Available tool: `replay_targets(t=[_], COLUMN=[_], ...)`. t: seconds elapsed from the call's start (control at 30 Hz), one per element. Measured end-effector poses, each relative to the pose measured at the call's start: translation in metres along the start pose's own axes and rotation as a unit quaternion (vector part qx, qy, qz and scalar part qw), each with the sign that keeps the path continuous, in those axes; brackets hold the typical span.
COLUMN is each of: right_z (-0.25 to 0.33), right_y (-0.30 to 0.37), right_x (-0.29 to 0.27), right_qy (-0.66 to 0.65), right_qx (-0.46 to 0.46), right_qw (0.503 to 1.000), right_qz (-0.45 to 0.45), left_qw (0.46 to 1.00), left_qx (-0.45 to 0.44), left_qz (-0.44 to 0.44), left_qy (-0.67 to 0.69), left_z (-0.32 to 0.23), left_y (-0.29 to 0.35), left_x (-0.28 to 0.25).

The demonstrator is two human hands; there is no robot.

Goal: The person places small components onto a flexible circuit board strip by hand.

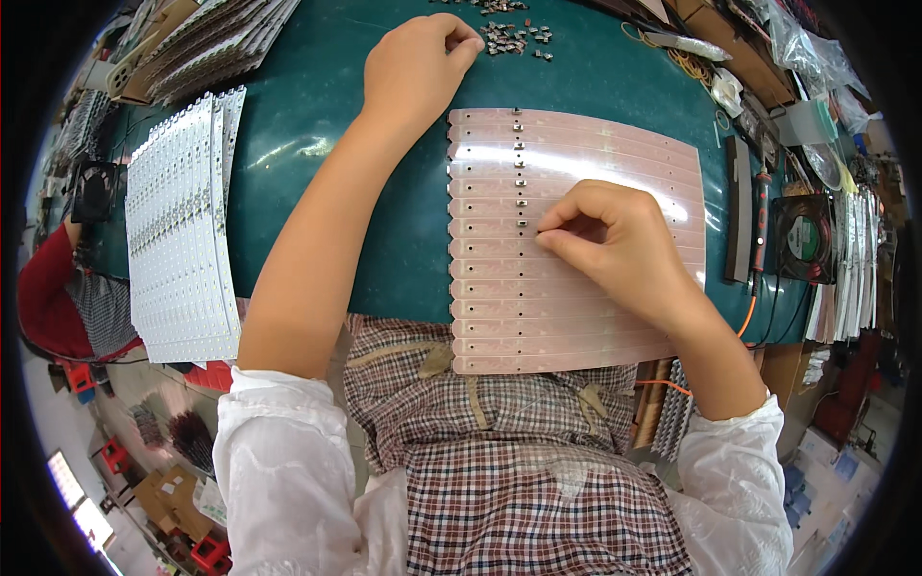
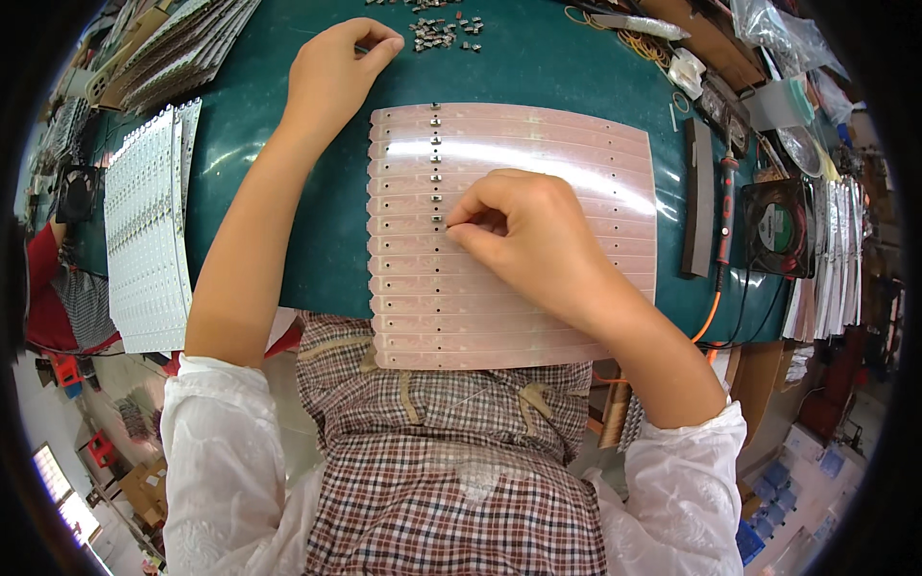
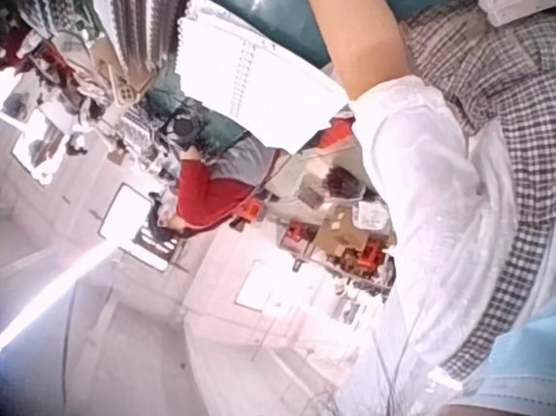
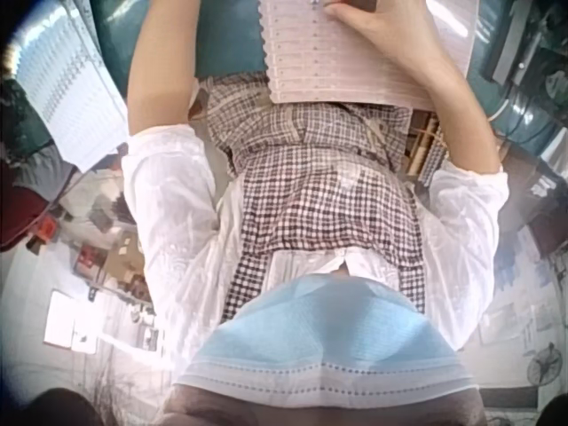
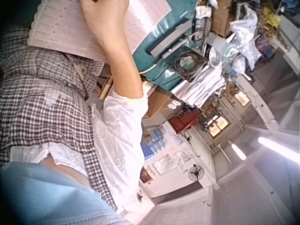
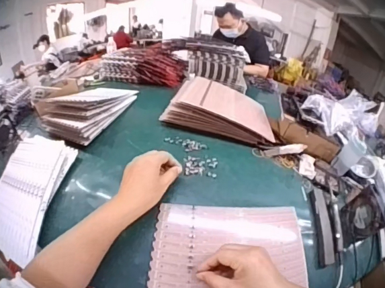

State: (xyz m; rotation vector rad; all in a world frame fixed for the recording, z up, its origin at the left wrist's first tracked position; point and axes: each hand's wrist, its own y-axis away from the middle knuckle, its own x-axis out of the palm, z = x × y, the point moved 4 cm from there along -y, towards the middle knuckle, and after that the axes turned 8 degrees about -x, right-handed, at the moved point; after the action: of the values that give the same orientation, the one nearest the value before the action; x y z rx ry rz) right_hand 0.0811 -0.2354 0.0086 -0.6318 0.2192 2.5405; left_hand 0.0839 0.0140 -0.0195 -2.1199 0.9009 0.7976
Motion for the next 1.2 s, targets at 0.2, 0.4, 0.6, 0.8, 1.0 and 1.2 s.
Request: replay_targets(t=[0.2,0.4,0.6,0.8,1.0,1.2], right_z=[0.006,0.013,0.015,0.016,0.014,0.018], right_y=[-0.002,-0.004,-0.004,-0.003,0.000,0.002], right_x=[0.011,0.015,0.018,0.020,0.024,0.031], right_qy=[0.114,0.158,0.202,0.226,0.230,0.312], right_qx=[-0.079,-0.099,-0.094,-0.101,-0.135,-0.212], right_qw=[0.990,0.981,0.973,0.966,0.963,0.926], right_qz=[0.014,0.051,0.067,0.068,0.041,0.001], left_qw=[0.988,0.971,0.965,0.955,0.939,0.941], left_qx=[-0.060,-0.090,-0.112,-0.143,-0.163,-0.146], left_qz=[0.075,0.126,0.157,0.175,0.198,0.226], left_qy=[0.125,0.182,0.180,0.190,0.230,0.205], left_z=[-0.020,-0.028,-0.027,-0.027,-0.028,-0.039], left_y=[0.042,0.080,0.105,0.119,0.133,0.143], left_x=[-0.036,-0.056,-0.062,-0.071,-0.071,-0.068])
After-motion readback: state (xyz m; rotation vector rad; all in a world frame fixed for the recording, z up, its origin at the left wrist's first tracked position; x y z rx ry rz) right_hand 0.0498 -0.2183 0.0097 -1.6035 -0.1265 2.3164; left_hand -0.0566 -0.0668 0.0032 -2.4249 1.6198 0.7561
